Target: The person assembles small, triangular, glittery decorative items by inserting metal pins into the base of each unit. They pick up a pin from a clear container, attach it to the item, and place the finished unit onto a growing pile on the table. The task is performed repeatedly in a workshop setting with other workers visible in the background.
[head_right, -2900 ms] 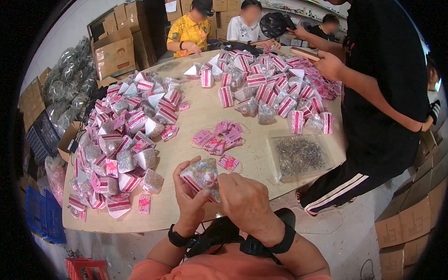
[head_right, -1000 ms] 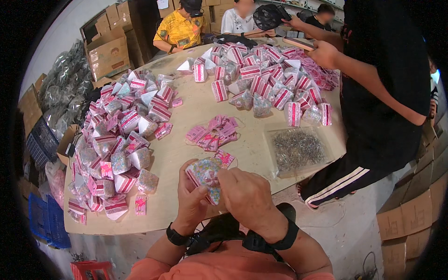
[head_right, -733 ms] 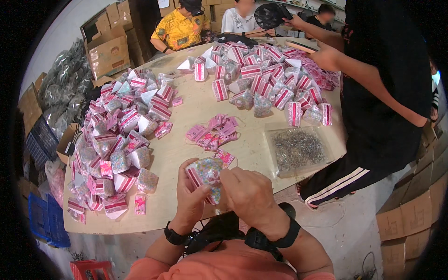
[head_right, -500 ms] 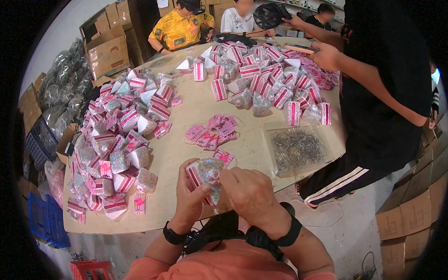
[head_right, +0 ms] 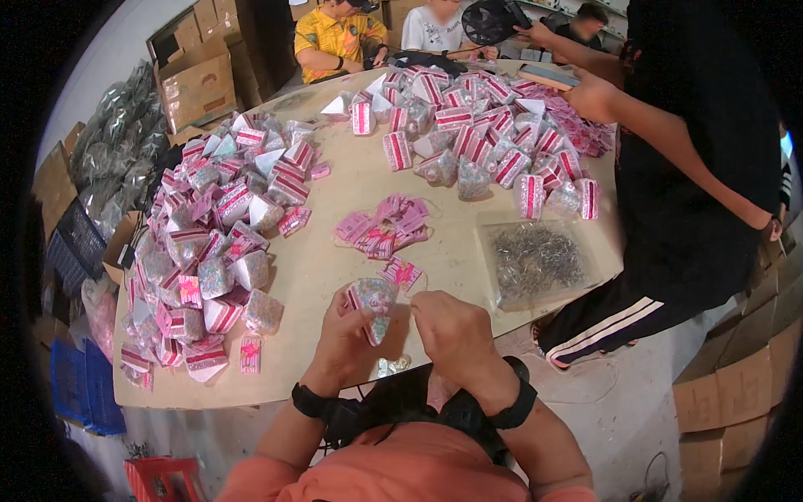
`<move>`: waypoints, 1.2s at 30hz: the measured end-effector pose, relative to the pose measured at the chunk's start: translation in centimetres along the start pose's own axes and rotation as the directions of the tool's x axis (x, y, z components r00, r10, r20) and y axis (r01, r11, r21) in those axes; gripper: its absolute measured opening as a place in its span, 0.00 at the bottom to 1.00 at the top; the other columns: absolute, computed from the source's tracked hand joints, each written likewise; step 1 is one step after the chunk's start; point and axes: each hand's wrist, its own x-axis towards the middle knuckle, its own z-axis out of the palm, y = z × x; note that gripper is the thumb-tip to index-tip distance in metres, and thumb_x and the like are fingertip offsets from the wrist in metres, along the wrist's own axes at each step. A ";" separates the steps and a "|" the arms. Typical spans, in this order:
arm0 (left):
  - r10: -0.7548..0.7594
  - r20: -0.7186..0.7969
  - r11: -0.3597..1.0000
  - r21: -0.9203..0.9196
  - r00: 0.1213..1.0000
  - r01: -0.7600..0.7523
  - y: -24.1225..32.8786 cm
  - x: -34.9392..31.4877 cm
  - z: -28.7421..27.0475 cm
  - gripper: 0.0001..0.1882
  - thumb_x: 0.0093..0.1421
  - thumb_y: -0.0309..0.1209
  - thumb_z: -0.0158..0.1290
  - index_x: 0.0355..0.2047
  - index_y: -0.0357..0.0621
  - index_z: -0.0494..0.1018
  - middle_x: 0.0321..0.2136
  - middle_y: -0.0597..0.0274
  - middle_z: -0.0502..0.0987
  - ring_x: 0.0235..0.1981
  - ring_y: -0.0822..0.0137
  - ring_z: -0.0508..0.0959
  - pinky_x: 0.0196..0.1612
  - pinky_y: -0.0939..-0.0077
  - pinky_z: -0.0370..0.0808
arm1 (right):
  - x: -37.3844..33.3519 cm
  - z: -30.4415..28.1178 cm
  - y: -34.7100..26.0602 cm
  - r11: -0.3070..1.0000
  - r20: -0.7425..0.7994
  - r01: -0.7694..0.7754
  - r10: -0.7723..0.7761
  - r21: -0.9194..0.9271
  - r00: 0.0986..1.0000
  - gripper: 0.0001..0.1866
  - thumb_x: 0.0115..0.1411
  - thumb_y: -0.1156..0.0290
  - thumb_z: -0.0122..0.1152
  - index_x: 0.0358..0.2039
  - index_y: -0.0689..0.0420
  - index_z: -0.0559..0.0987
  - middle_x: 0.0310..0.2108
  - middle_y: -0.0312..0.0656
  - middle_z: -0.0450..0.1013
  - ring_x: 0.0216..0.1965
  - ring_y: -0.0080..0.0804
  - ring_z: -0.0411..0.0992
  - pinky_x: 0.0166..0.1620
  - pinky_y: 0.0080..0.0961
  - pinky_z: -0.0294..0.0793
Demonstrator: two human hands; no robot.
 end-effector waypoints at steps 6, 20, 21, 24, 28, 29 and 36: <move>0.024 -0.071 0.988 0.155 0.997 -0.012 -0.6 0.3 -0.5 0.33 0.46 0.19 0.51 0.53 0.38 0.51 0.44 0.53 0.66 0.42 0.64 0.71 0.41 0.65 0.71 | -0.3 0.4 0.3 0.979 0.009 -0.132 0.132 0.158 0.991 0.03 0.52 0.76 0.52 0.27 0.62 0.72 0.23 0.48 0.69 0.25 0.44 0.69 0.28 0.31 0.68; -0.020 0.292 0.882 0.456 0.956 -0.121 0.6 -2.7 2.0 0.15 0.62 0.39 0.44 0.36 0.38 0.68 0.26 0.67 0.69 0.26 0.79 0.68 0.29 0.85 0.66 | -1.1 -0.2 -1.0 0.994 0.031 0.002 -0.006 0.113 1.000 0.04 0.50 0.78 0.55 0.29 0.62 0.74 0.23 0.46 0.70 0.24 0.41 0.71 0.27 0.29 0.69; -0.023 0.319 0.866 0.480 0.947 -0.141 0.4 -2.6 1.8 0.14 0.62 0.39 0.44 0.35 0.38 0.68 0.25 0.68 0.68 0.25 0.80 0.67 0.27 0.85 0.65 | -1.3 0.1 -0.9 0.995 0.024 0.054 -0.056 0.079 0.998 0.05 0.49 0.78 0.55 0.29 0.60 0.73 0.21 0.44 0.69 0.23 0.40 0.70 0.25 0.29 0.68; -0.073 0.306 0.850 0.517 0.949 -0.101 0.3 -2.6 2.5 0.12 0.61 0.38 0.45 0.29 0.41 0.67 0.20 0.72 0.65 0.19 0.82 0.63 0.21 0.89 0.60 | -1.7 0.0 -0.9 0.995 0.054 0.098 -0.097 -0.027 0.994 0.04 0.48 0.78 0.56 0.27 0.59 0.73 0.19 0.42 0.67 0.20 0.39 0.68 0.23 0.30 0.66; -0.169 0.322 0.891 0.454 0.931 0.005 -0.1 -2.2 1.4 0.09 0.60 0.34 0.46 0.26 0.43 0.67 0.18 0.73 0.64 0.17 0.83 0.61 0.19 0.89 0.56 | -2.2 0.3 -0.3 0.988 0.029 0.156 -0.156 -0.007 0.987 0.04 0.46 0.77 0.57 0.25 0.57 0.72 0.17 0.40 0.65 0.18 0.38 0.67 0.22 0.30 0.65; -0.191 0.318 0.901 0.431 0.929 0.038 -0.2 -2.3 1.2 0.08 0.60 0.32 0.46 0.25 0.43 0.67 0.17 0.73 0.64 0.17 0.83 0.60 0.18 0.89 0.55 | -2.3 0.4 -0.4 0.986 0.033 0.165 -0.164 -0.004 0.986 0.05 0.46 0.77 0.57 0.25 0.57 0.72 0.17 0.40 0.65 0.18 0.38 0.67 0.22 0.30 0.65; -0.141 0.281 0.884 0.467 0.949 -0.007 -0.2 -2.7 1.3 0.05 0.58 0.27 0.47 0.25 0.41 0.67 0.17 0.72 0.64 0.16 0.83 0.61 0.19 0.89 0.56 | -2.6 0.1 -0.6 0.984 0.110 0.167 -0.160 -0.062 0.981 0.06 0.44 0.77 0.56 0.24 0.57 0.71 0.17 0.40 0.64 0.19 0.38 0.67 0.23 0.30 0.66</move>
